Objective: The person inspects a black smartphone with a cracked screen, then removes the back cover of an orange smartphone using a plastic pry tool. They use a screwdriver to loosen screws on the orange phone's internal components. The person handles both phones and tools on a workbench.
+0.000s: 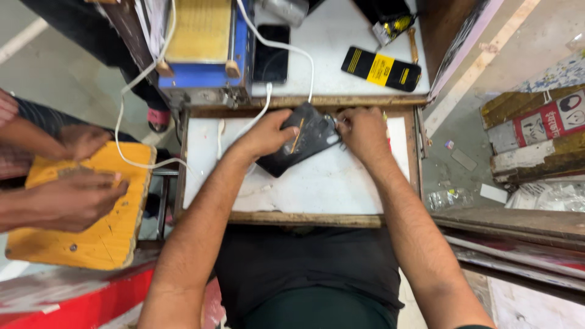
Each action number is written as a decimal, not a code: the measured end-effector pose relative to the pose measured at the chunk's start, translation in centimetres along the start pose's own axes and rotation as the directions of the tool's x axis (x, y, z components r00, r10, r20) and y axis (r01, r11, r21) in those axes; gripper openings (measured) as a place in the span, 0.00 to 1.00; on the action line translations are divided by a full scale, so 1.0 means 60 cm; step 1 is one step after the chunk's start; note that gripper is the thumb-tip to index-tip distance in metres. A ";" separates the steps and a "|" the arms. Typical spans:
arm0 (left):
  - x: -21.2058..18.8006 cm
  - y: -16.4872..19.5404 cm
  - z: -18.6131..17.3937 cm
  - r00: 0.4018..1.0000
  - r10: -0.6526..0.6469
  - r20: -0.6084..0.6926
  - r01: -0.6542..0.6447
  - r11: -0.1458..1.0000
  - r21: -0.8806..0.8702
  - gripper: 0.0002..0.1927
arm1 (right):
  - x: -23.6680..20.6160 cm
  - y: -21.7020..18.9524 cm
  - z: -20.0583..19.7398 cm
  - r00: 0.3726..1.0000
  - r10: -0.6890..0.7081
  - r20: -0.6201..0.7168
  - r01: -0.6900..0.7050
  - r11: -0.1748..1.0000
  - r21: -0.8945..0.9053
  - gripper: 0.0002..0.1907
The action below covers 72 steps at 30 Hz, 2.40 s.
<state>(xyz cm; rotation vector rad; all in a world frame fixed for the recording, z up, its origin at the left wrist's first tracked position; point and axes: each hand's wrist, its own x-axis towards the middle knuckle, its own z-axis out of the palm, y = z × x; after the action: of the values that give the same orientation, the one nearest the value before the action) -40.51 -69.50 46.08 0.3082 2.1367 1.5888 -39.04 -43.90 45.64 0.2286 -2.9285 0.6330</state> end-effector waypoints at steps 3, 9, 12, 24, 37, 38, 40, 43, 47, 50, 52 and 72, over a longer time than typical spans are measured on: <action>0.017 0.009 0.000 0.999 -0.035 0.019 0.030 0.973 0.228 0.14 | 0.001 0.003 0.004 0.999 0.039 0.013 -0.040 0.994 0.105 0.10; 0.073 0.002 0.029 0.995 -0.046 0.094 -0.001 0.896 0.445 0.15 | -0.007 0.041 0.006 0.999 0.029 0.033 -0.037 0.966 0.255 0.10; 0.098 0.005 0.045 0.985 -0.138 0.106 0.078 0.893 0.443 0.16 | -0.002 0.062 0.013 0.995 0.050 0.087 -0.074 0.953 0.295 0.10; 0.106 0.052 0.086 0.988 -0.155 0.007 0.122 0.798 0.590 0.22 | 0.008 0.088 -0.005 0.990 -0.059 0.130 0.028 0.973 0.229 0.16; 0.059 0.028 0.113 0.963 0.237 -0.128 -0.032 0.572 0.820 0.29 | 0.018 0.086 0.017 0.990 -0.057 0.131 0.031 0.980 0.195 0.16; 0.058 0.023 0.114 0.955 0.270 -0.124 -0.049 0.555 0.830 0.28 | 0.019 0.083 0.017 0.988 -0.040 0.147 0.011 0.982 0.191 0.16; 0.057 0.015 0.116 0.963 0.244 -0.118 -0.032 0.533 0.845 0.29 | 0.020 0.076 0.016 0.984 -0.009 0.177 -0.023 0.984 0.179 0.17; 0.055 0.010 0.120 0.973 0.210 -0.091 -0.032 0.518 0.855 0.34 | 0.020 0.070 0.012 0.978 0.020 0.208 -0.058 0.982 0.178 0.18; 0.049 0.010 0.127 0.974 0.199 -0.107 -0.013 0.519 0.854 0.40 | 0.018 0.066 0.007 0.983 -0.018 0.185 -0.015 0.984 0.177 0.17; 0.046 0.012 0.130 0.978 0.177 -0.107 0.007 0.486 0.874 0.41 | 0.015 0.068 0.006 0.985 -0.043 0.168 0.007 0.978 0.207 0.18; 0.038 0.012 0.133 0.968 0.225 -0.112 -0.017 0.504 0.864 0.42 | 0.013 0.071 0.003 0.986 -0.084 0.141 0.047 0.968 0.246 0.19; -0.061 0.018 0.183 0.897 0.308 -0.316 0.000 0.717 0.697 0.14 | -0.022 0.094 0.031 0.967 -0.197 0.164 0.000 0.640 0.769 0.12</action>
<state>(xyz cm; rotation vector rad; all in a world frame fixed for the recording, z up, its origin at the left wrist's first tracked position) -32.13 -61.47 45.40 0.4204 3.0773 0.9064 -38.93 -39.45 41.50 0.5759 -2.5986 1.9294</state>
